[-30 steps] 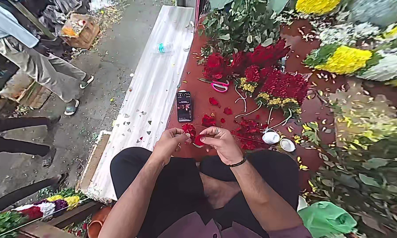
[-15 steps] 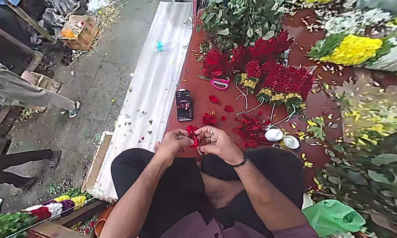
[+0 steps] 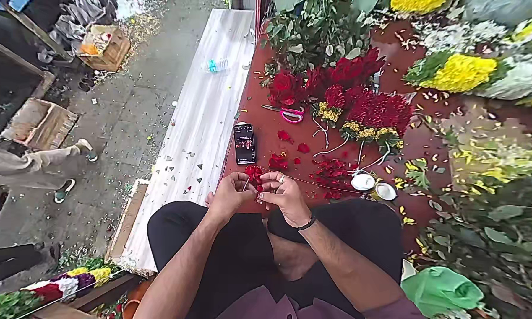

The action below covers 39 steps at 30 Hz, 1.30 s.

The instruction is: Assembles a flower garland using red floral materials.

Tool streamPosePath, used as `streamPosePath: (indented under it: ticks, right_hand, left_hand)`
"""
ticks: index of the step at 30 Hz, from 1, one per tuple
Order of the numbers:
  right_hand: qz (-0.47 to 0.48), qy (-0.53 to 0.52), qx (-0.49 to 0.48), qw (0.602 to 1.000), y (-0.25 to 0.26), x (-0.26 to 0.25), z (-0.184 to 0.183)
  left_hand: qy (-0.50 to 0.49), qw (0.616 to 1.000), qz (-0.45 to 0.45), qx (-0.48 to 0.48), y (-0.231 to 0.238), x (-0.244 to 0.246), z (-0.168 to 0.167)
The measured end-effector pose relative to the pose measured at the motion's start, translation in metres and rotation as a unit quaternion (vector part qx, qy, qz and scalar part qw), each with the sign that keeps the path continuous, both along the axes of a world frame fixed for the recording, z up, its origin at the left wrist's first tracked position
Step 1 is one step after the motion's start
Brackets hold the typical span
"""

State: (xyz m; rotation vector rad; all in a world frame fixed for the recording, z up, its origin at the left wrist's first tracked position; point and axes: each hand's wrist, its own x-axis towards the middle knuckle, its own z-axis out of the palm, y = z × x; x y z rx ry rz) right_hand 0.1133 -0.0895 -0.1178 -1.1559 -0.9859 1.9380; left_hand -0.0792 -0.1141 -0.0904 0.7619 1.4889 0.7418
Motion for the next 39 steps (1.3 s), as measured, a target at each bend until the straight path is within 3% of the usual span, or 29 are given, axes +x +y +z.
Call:
streamPosePath:
  ticks: [5, 12, 21, 25, 28, 30, 32, 34, 37, 39]
  right_hand:
    - [-0.084, 0.027, -0.032, 0.996, -0.004, -0.005, 0.001]
    - [-0.175, 0.036, -0.062, 0.982, -0.011, -0.015, -0.006]
    - [-0.170, -0.011, -0.065, 0.983, -0.016, -0.022, -0.010]
    - [-0.081, -0.061, -0.102, 0.990, -0.009, -0.013, -0.012]
    - [-0.019, -0.152, 0.033, 0.988, 0.003, 0.002, -0.011]
    - [-0.001, -0.231, 0.171, 0.958, 0.009, 0.007, -0.011]
    - [0.084, -0.278, 0.262, 0.921, 0.014, 0.012, -0.014]
    - [0.174, -0.254, 0.263, 0.914, 0.018, 0.015, -0.021]
    - [0.116, -0.163, 0.270, 0.942, 0.028, 0.021, -0.028]
    - [0.104, -0.132, 0.286, 0.943, 0.037, 0.032, -0.013]
  left_hand:
    - [-0.013, 1.000, 0.024, -0.010, 0.001, -0.001, 0.003]
    - [-0.014, 0.999, -0.028, 0.021, -0.001, 0.006, 0.001]
    - [0.039, 0.996, -0.045, 0.068, -0.002, 0.006, -0.010]
    - [0.068, 0.995, -0.047, 0.048, 0.001, -0.001, -0.008]
    - [0.113, 0.991, -0.053, 0.037, 0.005, -0.007, 0.001]
    - [0.156, 0.986, -0.065, 0.014, 0.010, -0.013, 0.011]
    - [0.177, 0.981, -0.078, -0.011, 0.015, -0.016, 0.021]
    - [0.185, 0.978, -0.090, -0.029, 0.020, -0.018, 0.032]
    - [0.199, 0.974, -0.095, -0.045, 0.025, -0.018, 0.049]
    - [0.202, 0.975, -0.081, -0.052, 0.026, -0.018, 0.058]
